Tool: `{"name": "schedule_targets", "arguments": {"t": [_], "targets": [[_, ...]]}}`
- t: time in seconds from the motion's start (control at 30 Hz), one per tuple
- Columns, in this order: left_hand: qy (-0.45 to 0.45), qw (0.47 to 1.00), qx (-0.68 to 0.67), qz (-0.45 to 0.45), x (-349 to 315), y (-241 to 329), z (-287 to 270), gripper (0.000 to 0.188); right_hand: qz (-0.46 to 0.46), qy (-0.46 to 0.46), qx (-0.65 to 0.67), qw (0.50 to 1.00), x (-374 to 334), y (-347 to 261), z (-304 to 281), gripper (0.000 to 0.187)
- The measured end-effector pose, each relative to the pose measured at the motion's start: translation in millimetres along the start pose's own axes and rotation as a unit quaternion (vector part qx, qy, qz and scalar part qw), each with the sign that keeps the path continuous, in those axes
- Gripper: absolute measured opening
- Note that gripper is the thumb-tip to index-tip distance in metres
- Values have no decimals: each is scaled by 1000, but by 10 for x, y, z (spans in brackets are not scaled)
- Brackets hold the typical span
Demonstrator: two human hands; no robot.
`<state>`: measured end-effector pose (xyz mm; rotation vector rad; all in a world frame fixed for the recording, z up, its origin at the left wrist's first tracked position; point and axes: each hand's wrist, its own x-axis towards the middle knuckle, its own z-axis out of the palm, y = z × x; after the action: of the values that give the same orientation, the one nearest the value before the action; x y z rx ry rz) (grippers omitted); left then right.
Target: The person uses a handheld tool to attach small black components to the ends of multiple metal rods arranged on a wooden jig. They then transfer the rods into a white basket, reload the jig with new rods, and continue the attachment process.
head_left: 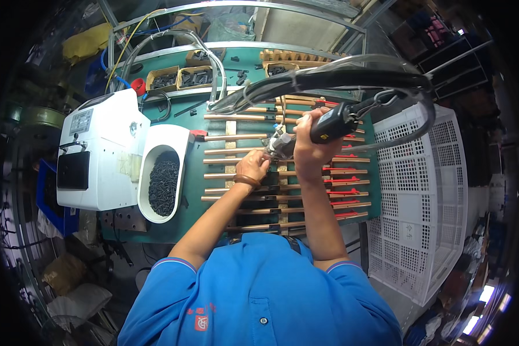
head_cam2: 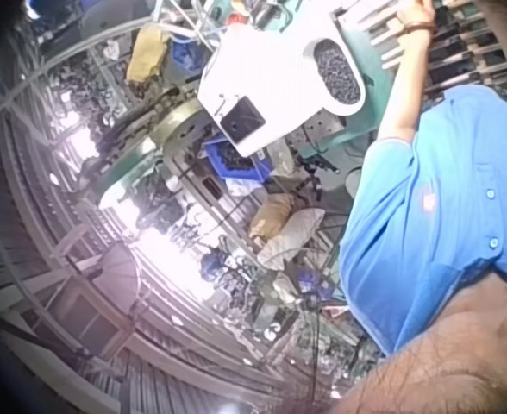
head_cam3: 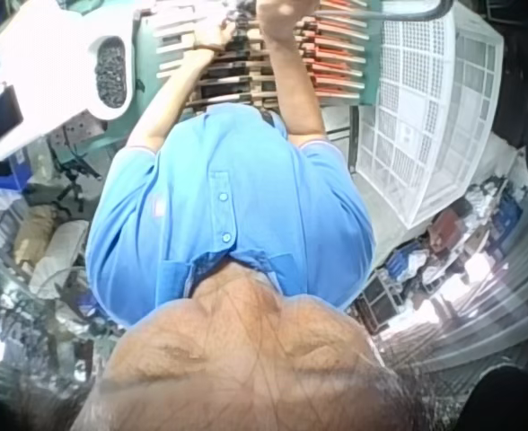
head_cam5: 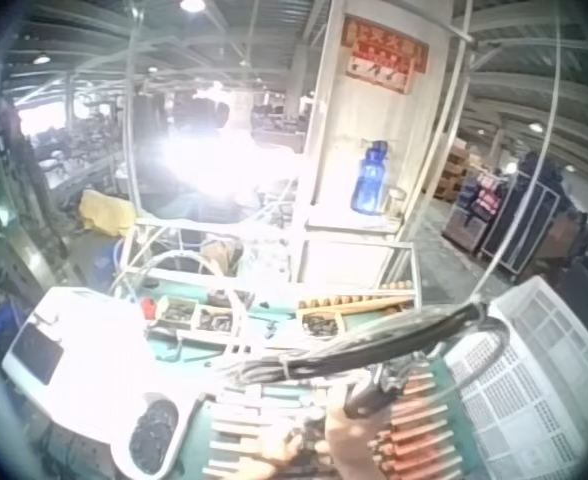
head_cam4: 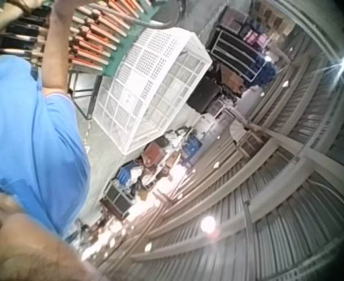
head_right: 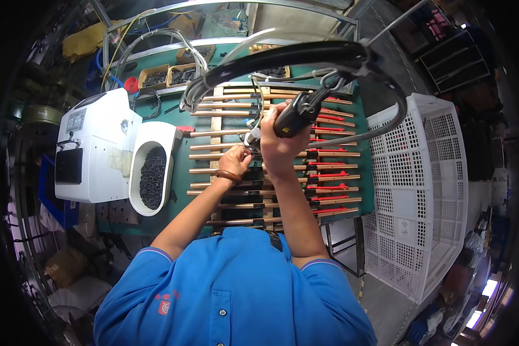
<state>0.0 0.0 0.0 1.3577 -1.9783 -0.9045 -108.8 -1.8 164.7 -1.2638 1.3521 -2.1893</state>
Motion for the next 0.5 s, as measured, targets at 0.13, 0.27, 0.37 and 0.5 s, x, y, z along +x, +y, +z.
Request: {"name": "schedule_targets", "arguments": {"t": [0.13,0.27,0.37,0.5], "targets": [[17,994,-103,-17,-62,-135,7,13,4,16,-1,1000,104,-204,77,36],[10,982,-187,-16,-54,-200,40,12,-1,23,7,1000,139,-188,111,37],[11,981,-191,0,-36,-161,51,12,-3,22,-3,1000,138,-179,104,38],[10,982,-186,17,-18,-151,12,11,-6,17,-4,1000,109,-190,110,39]]}}
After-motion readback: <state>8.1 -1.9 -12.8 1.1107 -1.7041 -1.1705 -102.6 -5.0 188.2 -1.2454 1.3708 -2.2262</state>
